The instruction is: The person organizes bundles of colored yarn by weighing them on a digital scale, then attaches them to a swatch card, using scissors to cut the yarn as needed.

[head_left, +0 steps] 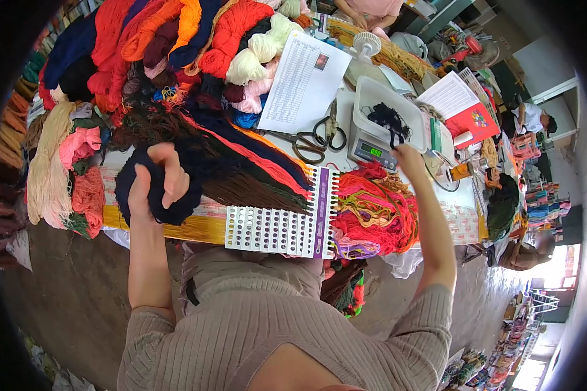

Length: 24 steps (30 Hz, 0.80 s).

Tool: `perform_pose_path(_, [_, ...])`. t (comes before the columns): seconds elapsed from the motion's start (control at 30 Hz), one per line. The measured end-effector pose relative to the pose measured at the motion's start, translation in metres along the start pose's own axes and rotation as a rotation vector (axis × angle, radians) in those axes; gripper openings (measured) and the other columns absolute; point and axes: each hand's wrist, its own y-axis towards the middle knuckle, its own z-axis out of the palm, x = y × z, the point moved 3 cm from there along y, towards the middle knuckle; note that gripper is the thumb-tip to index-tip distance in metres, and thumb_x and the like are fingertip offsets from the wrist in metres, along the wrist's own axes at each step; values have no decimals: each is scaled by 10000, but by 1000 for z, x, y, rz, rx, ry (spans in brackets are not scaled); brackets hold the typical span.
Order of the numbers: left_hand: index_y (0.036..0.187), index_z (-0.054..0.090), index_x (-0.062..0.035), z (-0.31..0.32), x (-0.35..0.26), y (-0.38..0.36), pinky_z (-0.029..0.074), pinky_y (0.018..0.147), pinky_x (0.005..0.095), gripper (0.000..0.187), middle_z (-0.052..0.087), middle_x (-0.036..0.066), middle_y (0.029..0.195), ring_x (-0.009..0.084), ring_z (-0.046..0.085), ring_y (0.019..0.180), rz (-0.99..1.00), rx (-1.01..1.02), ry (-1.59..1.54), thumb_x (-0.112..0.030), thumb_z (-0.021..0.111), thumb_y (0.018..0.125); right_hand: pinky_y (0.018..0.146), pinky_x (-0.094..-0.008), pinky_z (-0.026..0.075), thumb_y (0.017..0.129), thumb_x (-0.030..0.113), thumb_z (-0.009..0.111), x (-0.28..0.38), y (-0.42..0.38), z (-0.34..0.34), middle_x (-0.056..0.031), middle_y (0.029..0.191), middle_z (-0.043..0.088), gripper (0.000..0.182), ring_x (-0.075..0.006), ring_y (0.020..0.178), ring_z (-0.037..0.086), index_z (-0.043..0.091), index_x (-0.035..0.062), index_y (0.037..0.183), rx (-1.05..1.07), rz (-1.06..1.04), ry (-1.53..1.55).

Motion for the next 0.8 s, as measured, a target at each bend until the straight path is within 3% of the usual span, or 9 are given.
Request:
perform_pose_path(0.03, [1011,524,-9,5,3,1,293,459,219,364,453,24,701,74,375,453,7,-19,-14,-353,434,933,672,-406,460,838,261,570,10,-18,1,-101,961,614,203,-312,859,588,603,98,955,-93,-68,-134])
perform_pose_path(0.13, [970,518,13,6,19,1,314,478,229,340,451,46,707,92,400,490,-21,-8,100,-321,490,911,704,-384,468,863,232,550,23,-56,-7,-89,1002,614,247,-311,860,593,591,70,1044,-490,-72,42])
perform_pose_path(0.2, [789,476,-18,9,35,1,323,525,245,314,432,59,703,121,408,545,-121,-108,312,-290,419,935,714,-370,475,860,210,556,48,-80,-16,-106,977,622,223,-308,863,596,601,70,1028,-532,-63,168])
perform_pose_path(0.27, [707,491,-20,15,58,4,363,625,269,387,479,78,719,162,463,657,-168,-173,512,-307,374,938,686,-323,492,846,145,581,91,-104,-14,-115,917,641,166,-251,775,628,622,54,979,-483,-133,462])
perform_pose_path(0.33, [834,580,2,24,81,5,380,779,284,379,574,109,870,178,514,836,-194,-126,581,-304,380,933,592,-230,475,884,83,536,156,-135,-8,-64,905,610,156,-115,679,603,619,6,992,-243,-279,865])
perform_pose_path(0.4, [952,593,15,37,99,2,382,866,294,350,571,135,1057,191,518,983,-245,-64,597,-251,366,946,557,-229,478,857,23,548,223,-164,-14,-91,881,608,135,-109,659,602,622,-20,961,53,-320,1086])
perform_pose_path(0.5, [1049,577,8,59,107,0,355,956,317,351,532,133,1154,208,492,1091,-318,-32,665,-254,365,952,502,-206,443,828,-1,585,276,-174,-3,-69,884,577,113,-114,599,566,607,-29,935,-163,-583,1070])
perform_pose_path(0.73, [1017,566,-14,39,118,-18,345,957,314,328,530,119,1137,189,489,1077,-397,-220,317,-260,357,959,497,-225,423,838,10,576,285,-175,6,-56,792,548,46,-97,572,532,570,-32,857,-121,-538,1086])
perform_pose_path(0.8, [1003,564,-26,39,121,-19,356,939,310,330,538,104,1101,179,496,1048,-428,-264,247,-285,365,960,594,-266,440,802,16,608,279,-177,5,-89,775,539,73,-170,657,556,564,-22,846,-85,-438,1141])
